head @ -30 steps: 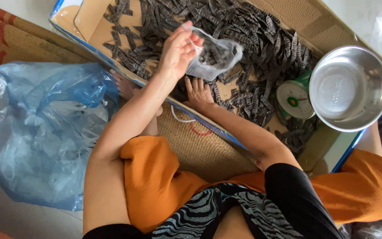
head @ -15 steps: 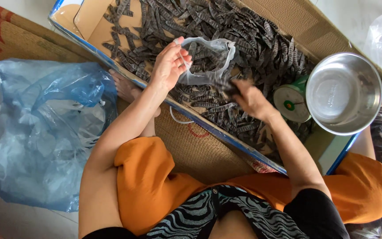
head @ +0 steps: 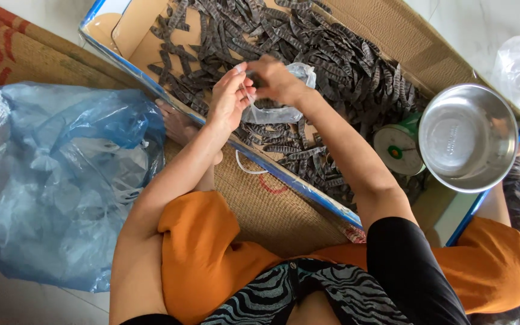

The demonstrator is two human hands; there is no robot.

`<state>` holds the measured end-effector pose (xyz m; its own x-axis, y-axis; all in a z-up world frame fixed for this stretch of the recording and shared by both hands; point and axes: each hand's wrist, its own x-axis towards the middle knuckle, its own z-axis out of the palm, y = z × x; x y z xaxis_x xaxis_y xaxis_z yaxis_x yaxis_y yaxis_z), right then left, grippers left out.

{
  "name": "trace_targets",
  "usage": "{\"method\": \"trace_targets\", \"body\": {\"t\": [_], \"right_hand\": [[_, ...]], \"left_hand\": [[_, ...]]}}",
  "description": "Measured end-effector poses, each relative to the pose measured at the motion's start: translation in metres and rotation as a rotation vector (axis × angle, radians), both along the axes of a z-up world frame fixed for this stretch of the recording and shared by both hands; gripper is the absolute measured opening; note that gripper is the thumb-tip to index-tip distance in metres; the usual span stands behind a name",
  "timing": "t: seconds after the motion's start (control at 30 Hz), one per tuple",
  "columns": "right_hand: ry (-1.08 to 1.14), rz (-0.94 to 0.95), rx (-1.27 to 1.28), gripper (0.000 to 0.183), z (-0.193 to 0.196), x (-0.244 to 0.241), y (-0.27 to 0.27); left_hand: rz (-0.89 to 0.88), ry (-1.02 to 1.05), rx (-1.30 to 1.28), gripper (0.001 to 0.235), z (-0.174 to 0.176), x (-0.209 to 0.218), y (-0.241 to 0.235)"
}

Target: The person sits on a mat and repeatedly scoops dark, dried, snake-like food items from a large cardboard box into a small plastic bag. They then place the filled bag onto a metal bowl and continue the process.

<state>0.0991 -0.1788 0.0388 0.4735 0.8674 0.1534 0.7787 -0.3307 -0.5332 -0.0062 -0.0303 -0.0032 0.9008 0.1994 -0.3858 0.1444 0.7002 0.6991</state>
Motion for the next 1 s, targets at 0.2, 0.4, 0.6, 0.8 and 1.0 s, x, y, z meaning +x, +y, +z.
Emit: {"method": "trace_targets", "body": {"t": [0.2,0.4,0.6,0.8,1.0], "right_hand": [[0.454,-0.288,0.556,0.019,0.008,0.017,-0.029],[0.098,-0.341,0.672,0.023,0.003,-0.013,-0.045],[-0.087,-0.847,0.172,0.053,-0.02,-0.032,-0.091],[0.369,-0.669,0.394,0.024,-0.037,-0.049,-0.078],[0.345,-0.397,0.513,0.024,0.013,-0.077,-0.081]], "left_hand": [[-0.004,-0.005,-0.029,0.043,-0.003,-0.003,0.0],[-0.002,0.007,0.017,0.042,0.003,-0.003,-0.001],[-0.016,0.004,0.067,0.042,0.003,-0.002,-0.005],[-0.146,-0.108,0.283,0.045,0.009,-0.009,-0.017],[-0.449,-0.363,0.768,0.039,0.046,-0.022,-0.068]]}}
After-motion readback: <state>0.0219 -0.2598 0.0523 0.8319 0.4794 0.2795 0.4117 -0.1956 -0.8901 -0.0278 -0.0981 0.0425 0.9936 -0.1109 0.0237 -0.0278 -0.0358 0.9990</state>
